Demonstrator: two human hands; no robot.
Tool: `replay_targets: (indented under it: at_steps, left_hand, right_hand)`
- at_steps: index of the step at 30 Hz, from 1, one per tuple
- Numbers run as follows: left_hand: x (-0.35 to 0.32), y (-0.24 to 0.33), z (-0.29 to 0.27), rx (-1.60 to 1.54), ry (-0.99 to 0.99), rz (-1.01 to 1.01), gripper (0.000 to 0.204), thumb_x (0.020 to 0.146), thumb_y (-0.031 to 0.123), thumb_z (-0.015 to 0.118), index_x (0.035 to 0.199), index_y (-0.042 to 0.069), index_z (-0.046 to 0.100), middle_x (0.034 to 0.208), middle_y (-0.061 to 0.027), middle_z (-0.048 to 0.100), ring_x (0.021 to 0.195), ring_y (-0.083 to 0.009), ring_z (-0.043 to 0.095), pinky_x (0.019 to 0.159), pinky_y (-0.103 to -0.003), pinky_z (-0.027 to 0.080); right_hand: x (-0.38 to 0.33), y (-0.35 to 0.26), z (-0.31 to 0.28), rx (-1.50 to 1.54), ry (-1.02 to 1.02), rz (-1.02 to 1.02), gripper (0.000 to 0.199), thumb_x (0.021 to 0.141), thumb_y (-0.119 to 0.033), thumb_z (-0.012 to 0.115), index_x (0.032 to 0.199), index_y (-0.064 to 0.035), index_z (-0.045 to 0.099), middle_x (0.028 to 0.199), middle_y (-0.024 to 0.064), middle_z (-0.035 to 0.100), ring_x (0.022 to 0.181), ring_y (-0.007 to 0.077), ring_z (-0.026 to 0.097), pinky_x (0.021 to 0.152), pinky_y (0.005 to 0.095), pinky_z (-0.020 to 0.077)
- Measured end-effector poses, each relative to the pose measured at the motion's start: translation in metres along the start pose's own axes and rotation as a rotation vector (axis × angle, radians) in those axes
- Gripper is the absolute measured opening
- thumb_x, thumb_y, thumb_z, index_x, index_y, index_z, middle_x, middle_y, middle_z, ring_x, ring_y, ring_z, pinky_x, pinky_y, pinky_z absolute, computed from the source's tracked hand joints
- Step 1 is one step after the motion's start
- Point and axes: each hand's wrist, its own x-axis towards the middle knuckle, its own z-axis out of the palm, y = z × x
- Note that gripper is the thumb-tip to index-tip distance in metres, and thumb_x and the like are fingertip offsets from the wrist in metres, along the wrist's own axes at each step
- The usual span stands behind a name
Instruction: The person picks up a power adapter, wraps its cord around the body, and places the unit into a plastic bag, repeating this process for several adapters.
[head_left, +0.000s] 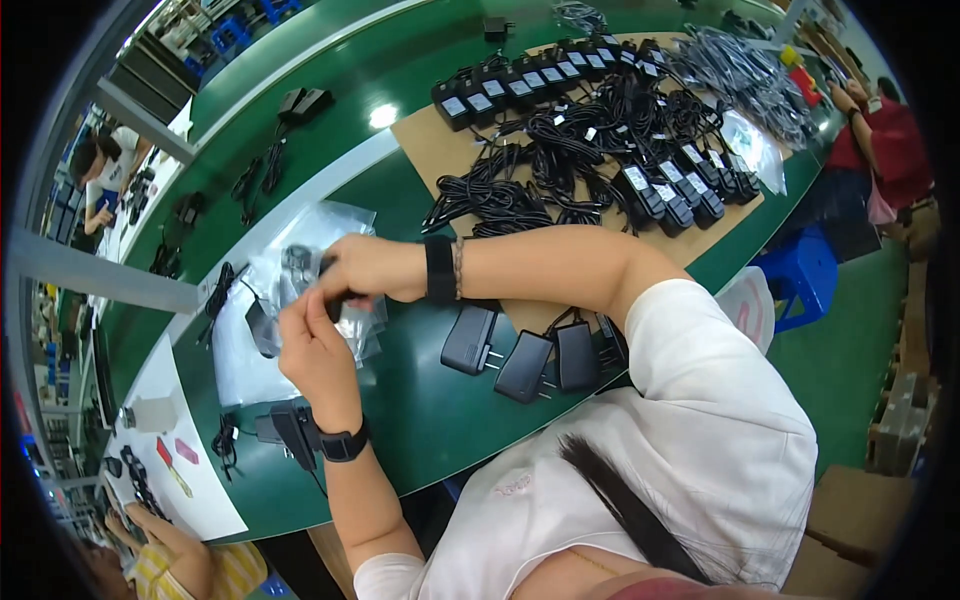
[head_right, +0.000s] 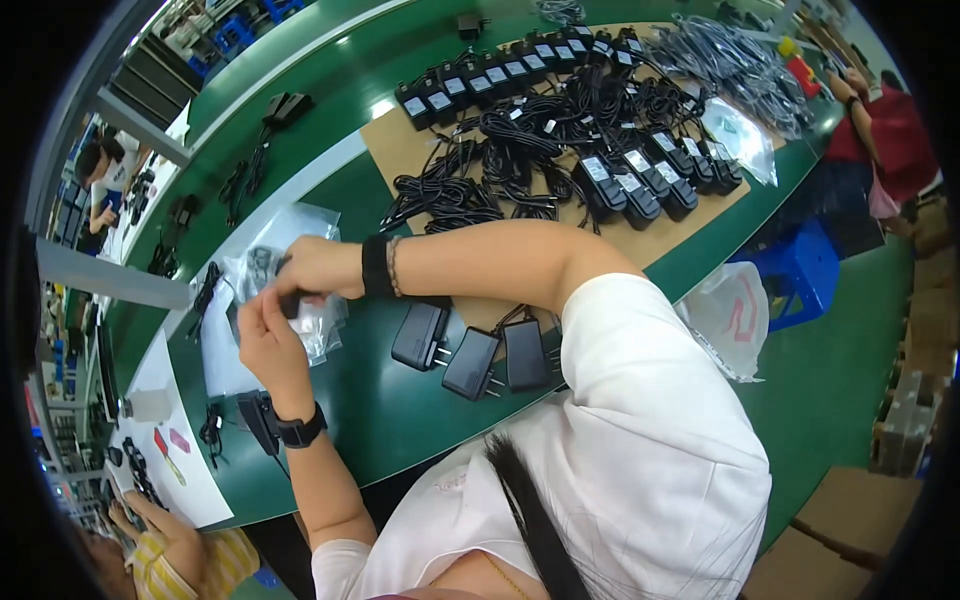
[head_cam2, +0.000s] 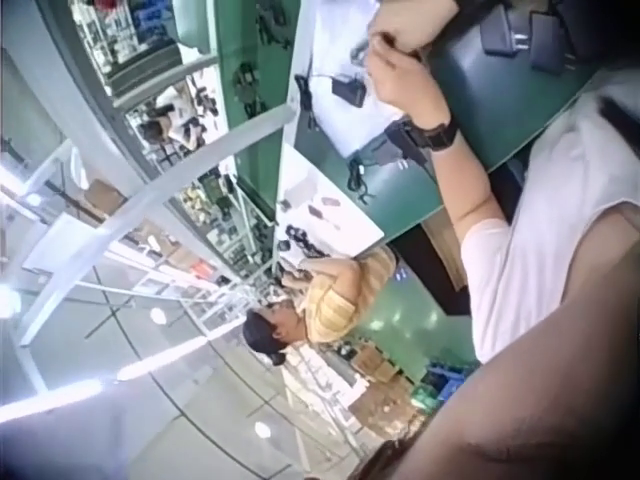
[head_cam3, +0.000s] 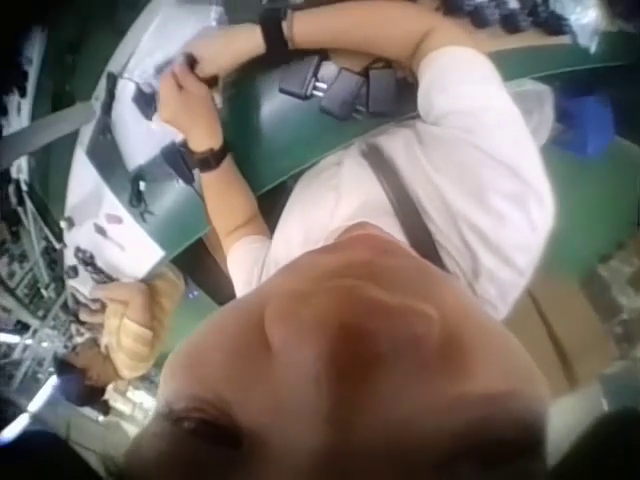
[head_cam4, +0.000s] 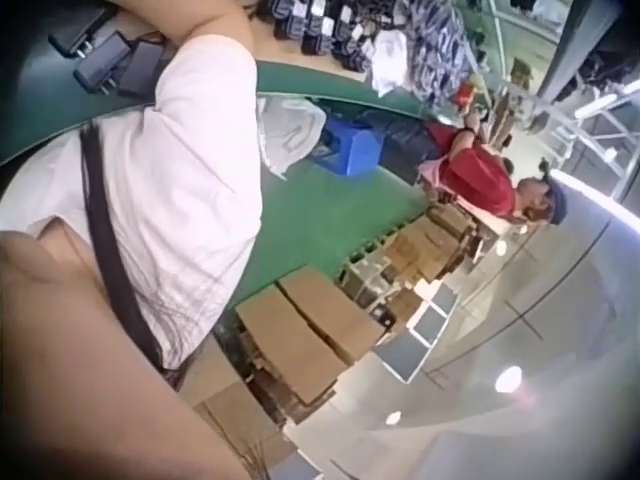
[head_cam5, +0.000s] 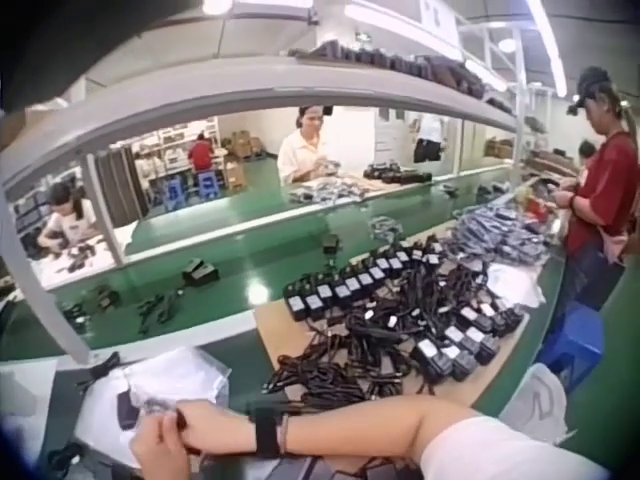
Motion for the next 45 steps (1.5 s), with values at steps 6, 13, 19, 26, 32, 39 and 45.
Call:
replay_targets:
  at_steps: [6,13,19,26,32,39,45]
  left_hand:
    - [-0.004,-0.002,0.014,-0.154,-0.013,0.01,0.008,0.083,0.009,0.059,0.084,0.002,0.06,0.072,-0.0129,0.06,0.058,-0.0246,0.057,0.051,-0.031,0.043]
    - [-0.005,0.047,0.028,-0.379,0.051,-0.026,0.011,0.085,0.015,0.057,0.084,0.004,0.055,0.064,-0.0163,0.056,0.057,-0.0355,0.056,0.048,-0.039,0.042]
    - [0.038,0.015,-0.033,0.206,0.161,0.148,0.049,0.076,0.031,0.068,0.106,-0.001,0.048,0.099,-0.0189,0.055,0.091,-0.0318,0.053,0.079,-0.036,0.041]
    - [0.043,-0.029,-0.001,-1.145,-0.164,-0.6,0.043,0.086,0.036,0.057,0.109,0.0,0.052,0.1,-0.0034,0.057,0.084,-0.0091,0.052,0.074,-0.024,0.043]
    - [0.017,-0.03,0.017,-1.394,-0.121,-0.699,0.028,0.087,0.025,0.057,0.104,0.003,0.053,0.094,-0.0013,0.057,0.082,-0.0089,0.053,0.074,-0.026,0.045]
    - [0.016,-0.034,-0.004,-1.433,-0.13,-0.892,0.02,0.079,0.004,0.061,0.098,0.003,0.058,0.09,-0.0039,0.062,0.079,-0.0147,0.059,0.072,-0.031,0.05]
    - [0.019,-0.053,-0.009,-1.456,0.185,-0.819,0.025,0.077,0.002,0.063,0.1,0.004,0.054,0.093,-0.0039,0.059,0.086,-0.015,0.057,0.079,-0.031,0.046]
  right_hand:
    - [0.016,0.02,0.005,-0.587,0.33,-0.843,0.071,0.076,-0.02,0.065,0.131,0.0061,0.028,0.123,0.0253,0.045,0.107,0.036,0.051,0.09,0.0364,0.0411]
    - [-0.002,-0.013,0.013,0.162,0.22,-0.458,0.065,0.081,-0.015,0.064,0.13,-0.0006,0.025,0.109,0.0079,0.048,0.091,0.0119,0.051,0.075,0.0255,0.0467]
    - [-0.002,-0.027,-0.005,-0.428,0.214,-0.589,0.051,0.084,-0.013,0.06,0.126,0.0014,0.035,0.095,0.0037,0.054,0.074,0.0084,0.05,0.066,0.0223,0.0461]
    - [-0.006,-0.011,0.013,-0.357,0.02,-0.443,0.048,0.087,-0.019,0.053,0.127,0.0007,0.037,0.088,0.0045,0.055,0.071,0.0091,0.05,0.063,0.0229,0.0429]
    - [0.023,0.026,-0.012,-0.927,0.259,-0.792,0.047,0.084,-0.019,0.057,0.121,0.0026,0.039,0.1,0.014,0.052,0.09,0.0217,0.05,0.077,0.0339,0.0416]
    - [0.007,-0.004,-0.01,-1.304,0.039,-0.727,0.045,0.078,-0.022,0.064,0.111,0.0037,0.048,0.104,0.0141,0.048,0.094,0.0248,0.046,0.085,0.0351,0.0385]
    - [0.01,-0.019,-0.022,-0.06,0.394,-0.348,0.056,0.09,-0.036,0.046,0.137,-0.0131,0.026,0.121,0.0143,0.048,0.115,0.0244,0.043,0.097,0.0397,0.0325]
